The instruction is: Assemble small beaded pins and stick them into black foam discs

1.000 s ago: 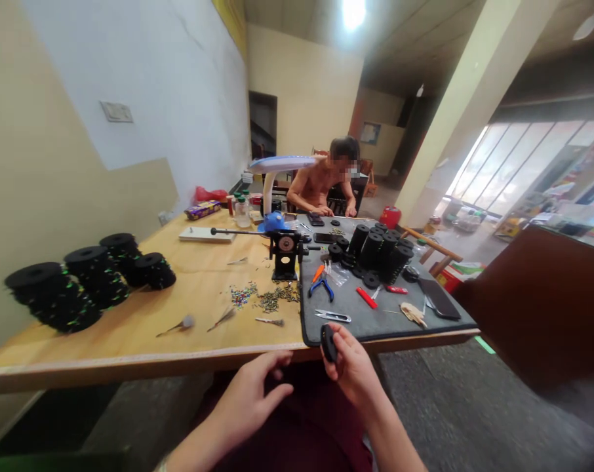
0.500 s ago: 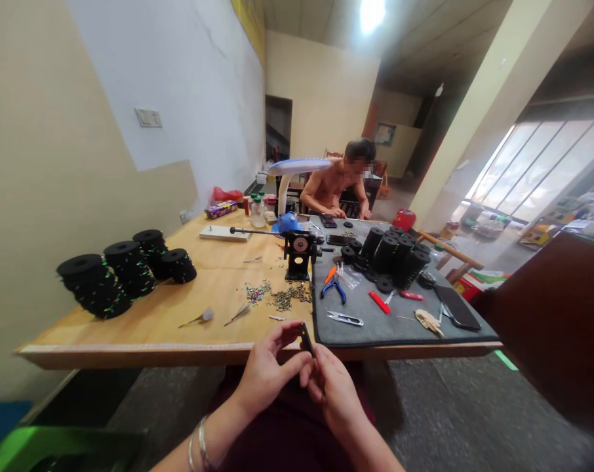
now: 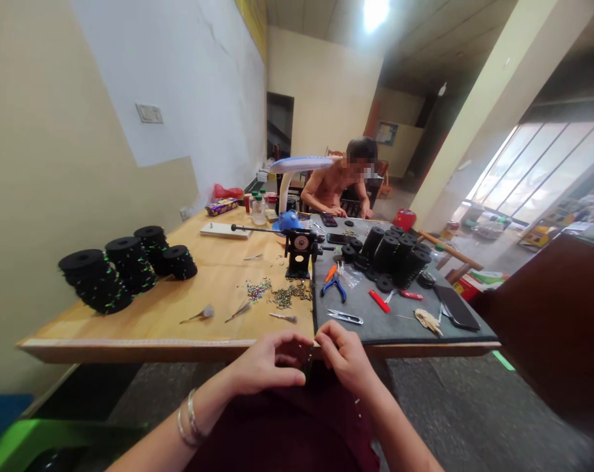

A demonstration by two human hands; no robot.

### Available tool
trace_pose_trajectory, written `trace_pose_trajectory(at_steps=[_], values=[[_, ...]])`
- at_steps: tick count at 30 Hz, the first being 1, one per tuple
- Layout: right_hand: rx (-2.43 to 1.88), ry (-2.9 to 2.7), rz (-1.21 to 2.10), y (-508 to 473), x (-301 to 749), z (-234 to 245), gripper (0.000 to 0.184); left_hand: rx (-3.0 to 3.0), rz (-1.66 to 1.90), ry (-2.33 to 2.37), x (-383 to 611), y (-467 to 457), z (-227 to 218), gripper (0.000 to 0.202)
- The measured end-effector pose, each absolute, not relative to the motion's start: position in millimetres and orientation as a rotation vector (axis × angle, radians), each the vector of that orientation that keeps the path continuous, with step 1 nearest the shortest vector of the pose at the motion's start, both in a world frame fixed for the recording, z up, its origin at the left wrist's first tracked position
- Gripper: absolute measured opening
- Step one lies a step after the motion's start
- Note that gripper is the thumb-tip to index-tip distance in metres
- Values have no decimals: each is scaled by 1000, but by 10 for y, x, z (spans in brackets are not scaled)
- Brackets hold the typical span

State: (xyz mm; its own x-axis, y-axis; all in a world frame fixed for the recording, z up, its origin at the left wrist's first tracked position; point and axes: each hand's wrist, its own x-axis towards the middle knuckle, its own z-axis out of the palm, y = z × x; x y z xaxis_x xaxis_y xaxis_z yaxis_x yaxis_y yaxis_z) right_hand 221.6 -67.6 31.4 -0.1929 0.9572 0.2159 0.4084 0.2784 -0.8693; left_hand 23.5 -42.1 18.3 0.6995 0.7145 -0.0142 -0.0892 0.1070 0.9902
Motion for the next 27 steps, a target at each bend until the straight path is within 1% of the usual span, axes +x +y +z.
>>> trace_pose_trajectory(at_steps=[3,6,8,10,14,18,20,22,25,27], values=[[-1202,-1521,1227,-646,2179,36,28,1206,773,525,280,-468,194,46],[-1181,-1406,1420,-750,2080,-183,25,1119,989,675,343,-443,163,41],[-1195,-1355,1494,-826,2024,-217,24,1118,1043,780,374,-393,119,40],[-1212,-1378,1440,-864,2001,-154,24,1192,1027,839,383,-333,67,41],[-1229,-1535,1226,-828,2049,125,24,1387,906,888,338,-255,-17,42],[-1219,-1767,993,-737,2156,298,22,1419,705,780,251,-303,-18,37],[-1200,-1794,962,-690,2199,275,22,1340,612,673,219,-361,20,39],[-1183,-1729,1027,-661,2208,184,24,1238,601,578,204,-416,67,43],[-1136,-1497,1287,-681,2142,-17,29,1134,702,535,220,-467,106,47],[-1088,-1282,1454,-735,2063,-138,32,1134,785,564,246,-479,93,46]])
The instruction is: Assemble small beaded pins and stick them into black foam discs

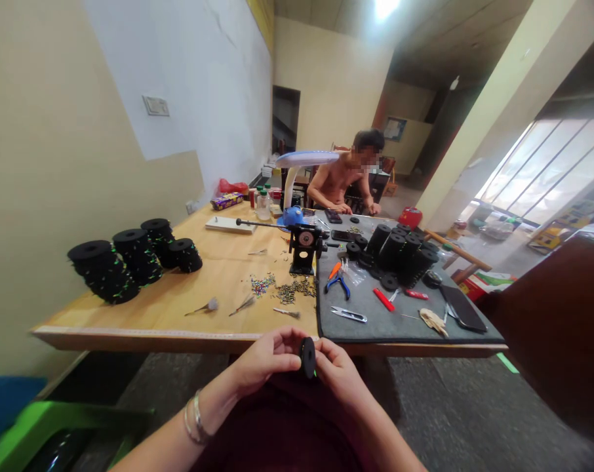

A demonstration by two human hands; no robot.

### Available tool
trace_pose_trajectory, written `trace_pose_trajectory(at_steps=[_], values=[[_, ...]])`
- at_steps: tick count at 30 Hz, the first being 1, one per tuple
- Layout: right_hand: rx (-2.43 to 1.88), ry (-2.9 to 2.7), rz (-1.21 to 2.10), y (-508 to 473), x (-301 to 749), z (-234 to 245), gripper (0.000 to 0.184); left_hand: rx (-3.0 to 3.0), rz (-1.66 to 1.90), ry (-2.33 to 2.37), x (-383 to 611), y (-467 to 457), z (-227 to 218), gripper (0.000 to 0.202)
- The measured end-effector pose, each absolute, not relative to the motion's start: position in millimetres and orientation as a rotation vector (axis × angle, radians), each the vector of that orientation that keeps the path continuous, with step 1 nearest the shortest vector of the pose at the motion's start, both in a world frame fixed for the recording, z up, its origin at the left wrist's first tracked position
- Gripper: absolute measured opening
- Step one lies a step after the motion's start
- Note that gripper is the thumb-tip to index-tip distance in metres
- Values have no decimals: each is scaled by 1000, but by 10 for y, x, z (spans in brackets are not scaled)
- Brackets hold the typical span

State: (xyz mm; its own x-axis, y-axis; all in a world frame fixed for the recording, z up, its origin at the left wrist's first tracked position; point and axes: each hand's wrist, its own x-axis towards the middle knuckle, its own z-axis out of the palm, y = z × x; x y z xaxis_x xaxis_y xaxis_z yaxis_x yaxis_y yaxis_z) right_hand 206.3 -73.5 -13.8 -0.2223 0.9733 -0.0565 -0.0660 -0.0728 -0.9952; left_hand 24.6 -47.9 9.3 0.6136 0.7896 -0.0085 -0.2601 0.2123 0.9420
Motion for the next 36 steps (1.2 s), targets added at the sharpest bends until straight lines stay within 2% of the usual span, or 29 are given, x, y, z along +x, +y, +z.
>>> trace_pose_trajectory(at_steps=[5,11,17,21,25,29,32,36], values=[[-970,-830,1727,-870,1911,-226,30,1192,982,637,324,-508,-55,44],[-938,-645,1670,-861,1893,-175,29,1392,1169,754,404,-629,-183,43],[-982,-795,1455,-862,1908,-211,36,1454,1181,777,443,-689,-174,44],[-1067,-920,1314,-868,1926,-176,31,1481,1178,808,425,-692,-172,43],[-1162,-1275,1108,-863,2020,-107,27,1539,1012,825,347,-632,-140,43],[-1224,-1574,935,-856,2084,-62,20,1499,941,865,330,-551,-73,29],[-1229,-1570,894,-859,2076,-47,18,1373,997,866,379,-546,-59,20],[-1165,-1533,937,-891,2033,-48,19,1118,1063,812,438,-599,-91,26]])
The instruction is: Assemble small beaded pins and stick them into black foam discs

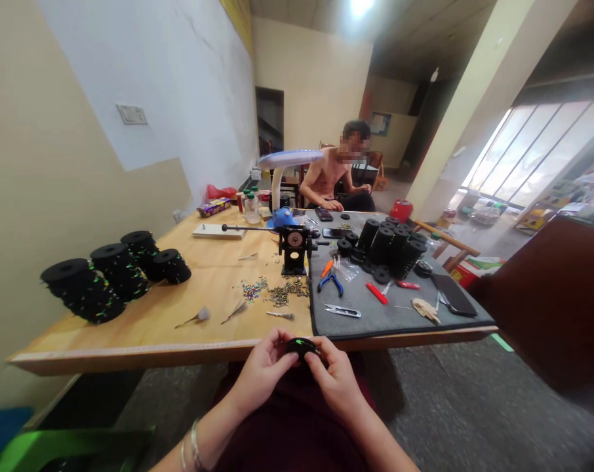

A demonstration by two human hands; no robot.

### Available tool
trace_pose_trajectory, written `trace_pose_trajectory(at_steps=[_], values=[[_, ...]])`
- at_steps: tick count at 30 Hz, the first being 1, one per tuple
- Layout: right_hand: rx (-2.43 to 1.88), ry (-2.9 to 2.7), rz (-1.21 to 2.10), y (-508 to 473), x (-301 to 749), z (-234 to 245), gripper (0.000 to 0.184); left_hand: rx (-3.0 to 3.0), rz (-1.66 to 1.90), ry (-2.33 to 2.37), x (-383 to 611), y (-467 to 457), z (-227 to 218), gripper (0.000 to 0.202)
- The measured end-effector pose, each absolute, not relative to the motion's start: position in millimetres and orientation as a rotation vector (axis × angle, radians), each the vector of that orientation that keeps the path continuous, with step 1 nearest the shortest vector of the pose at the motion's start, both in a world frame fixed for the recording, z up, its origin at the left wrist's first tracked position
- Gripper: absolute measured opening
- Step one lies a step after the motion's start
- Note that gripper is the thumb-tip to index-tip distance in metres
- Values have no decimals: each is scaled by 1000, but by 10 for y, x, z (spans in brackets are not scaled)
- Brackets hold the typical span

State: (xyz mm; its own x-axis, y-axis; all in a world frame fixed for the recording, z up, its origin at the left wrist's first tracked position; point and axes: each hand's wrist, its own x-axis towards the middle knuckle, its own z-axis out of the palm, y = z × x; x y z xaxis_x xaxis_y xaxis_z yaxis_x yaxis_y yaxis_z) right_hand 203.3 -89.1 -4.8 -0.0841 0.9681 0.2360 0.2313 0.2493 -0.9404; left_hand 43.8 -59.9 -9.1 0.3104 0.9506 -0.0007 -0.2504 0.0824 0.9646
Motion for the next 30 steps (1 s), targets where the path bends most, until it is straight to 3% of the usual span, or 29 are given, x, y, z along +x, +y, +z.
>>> trace_pose_trajectory(at_steps=[10,19,30], values=[[-1122,-1503,864,-926,1953,-151,19,835,1068,727,516,-683,-237,25],[-1294,-1964,532,-862,2164,-30,21,1234,926,960,484,-509,-159,33],[-1378,-1931,612,-883,2214,-79,12,835,717,780,528,-551,-144,21]])
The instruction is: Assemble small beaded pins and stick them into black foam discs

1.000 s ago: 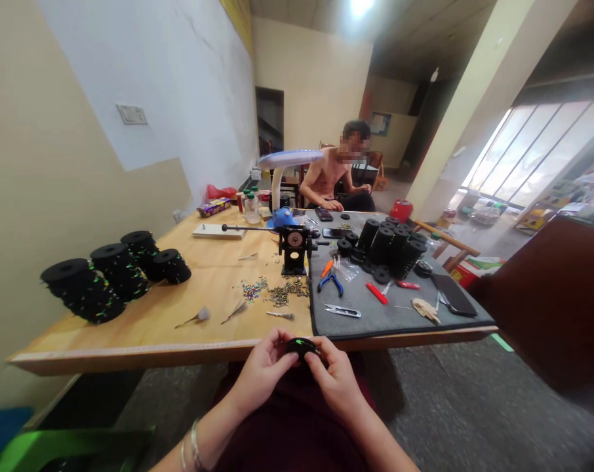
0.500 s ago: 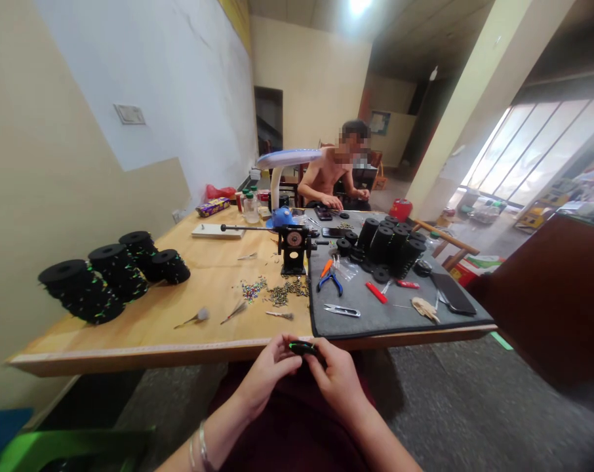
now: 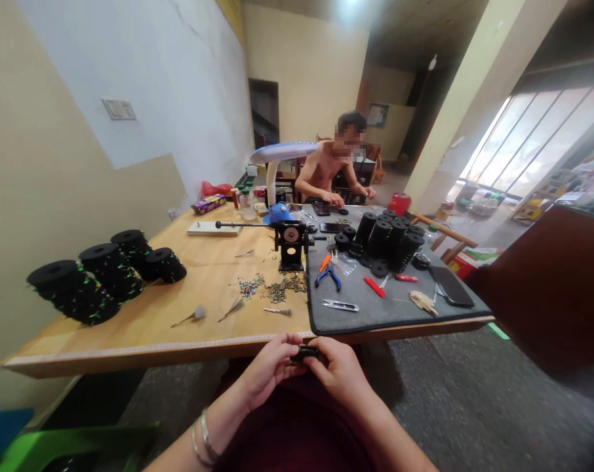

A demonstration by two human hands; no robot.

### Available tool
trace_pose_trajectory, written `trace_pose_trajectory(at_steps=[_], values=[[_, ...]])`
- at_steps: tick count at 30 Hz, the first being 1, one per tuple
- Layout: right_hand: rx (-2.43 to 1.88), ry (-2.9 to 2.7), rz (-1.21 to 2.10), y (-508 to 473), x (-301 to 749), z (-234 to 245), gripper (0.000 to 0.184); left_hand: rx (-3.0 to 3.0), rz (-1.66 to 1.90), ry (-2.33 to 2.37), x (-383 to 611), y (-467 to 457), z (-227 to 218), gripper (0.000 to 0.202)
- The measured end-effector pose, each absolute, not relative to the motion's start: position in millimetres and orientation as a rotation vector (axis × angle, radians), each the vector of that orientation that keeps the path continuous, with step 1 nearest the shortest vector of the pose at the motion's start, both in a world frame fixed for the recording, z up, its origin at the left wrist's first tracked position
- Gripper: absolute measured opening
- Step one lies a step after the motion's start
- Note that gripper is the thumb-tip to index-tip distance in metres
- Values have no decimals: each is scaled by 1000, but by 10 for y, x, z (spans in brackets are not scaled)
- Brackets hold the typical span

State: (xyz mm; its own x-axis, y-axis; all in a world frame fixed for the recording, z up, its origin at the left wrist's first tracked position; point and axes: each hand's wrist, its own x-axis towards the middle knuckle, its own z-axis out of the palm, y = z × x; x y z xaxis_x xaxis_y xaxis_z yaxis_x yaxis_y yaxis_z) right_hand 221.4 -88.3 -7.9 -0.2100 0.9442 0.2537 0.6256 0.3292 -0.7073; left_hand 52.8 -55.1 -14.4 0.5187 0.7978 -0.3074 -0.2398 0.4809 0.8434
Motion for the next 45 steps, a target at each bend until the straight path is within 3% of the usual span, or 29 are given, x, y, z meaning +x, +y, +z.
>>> trace_pose_trajectory(at_steps=[7,19,23,30,34,39,45], values=[[-1382,-2113,533,-853,2207,-65,9,1366,653,992,560,-431,-177,31],[-1342,-1619,788,-905,2327,-157,21,766,623,726,458,-513,-186,16],[-1265,-1369,852,-905,2206,-275,23,680,696,613,454,-545,-205,22],[-1099,-1035,1260,-868,1957,-460,34,634,855,592,508,-592,-208,44],[-1069,-1030,1100,-839,1934,-464,30,649,898,558,558,-601,-216,50],[-1188,-1336,820,-862,2017,-353,23,733,853,597,563,-585,-233,44],[-1120,-1231,1086,-839,2083,-285,29,819,820,602,517,-576,-241,38]])
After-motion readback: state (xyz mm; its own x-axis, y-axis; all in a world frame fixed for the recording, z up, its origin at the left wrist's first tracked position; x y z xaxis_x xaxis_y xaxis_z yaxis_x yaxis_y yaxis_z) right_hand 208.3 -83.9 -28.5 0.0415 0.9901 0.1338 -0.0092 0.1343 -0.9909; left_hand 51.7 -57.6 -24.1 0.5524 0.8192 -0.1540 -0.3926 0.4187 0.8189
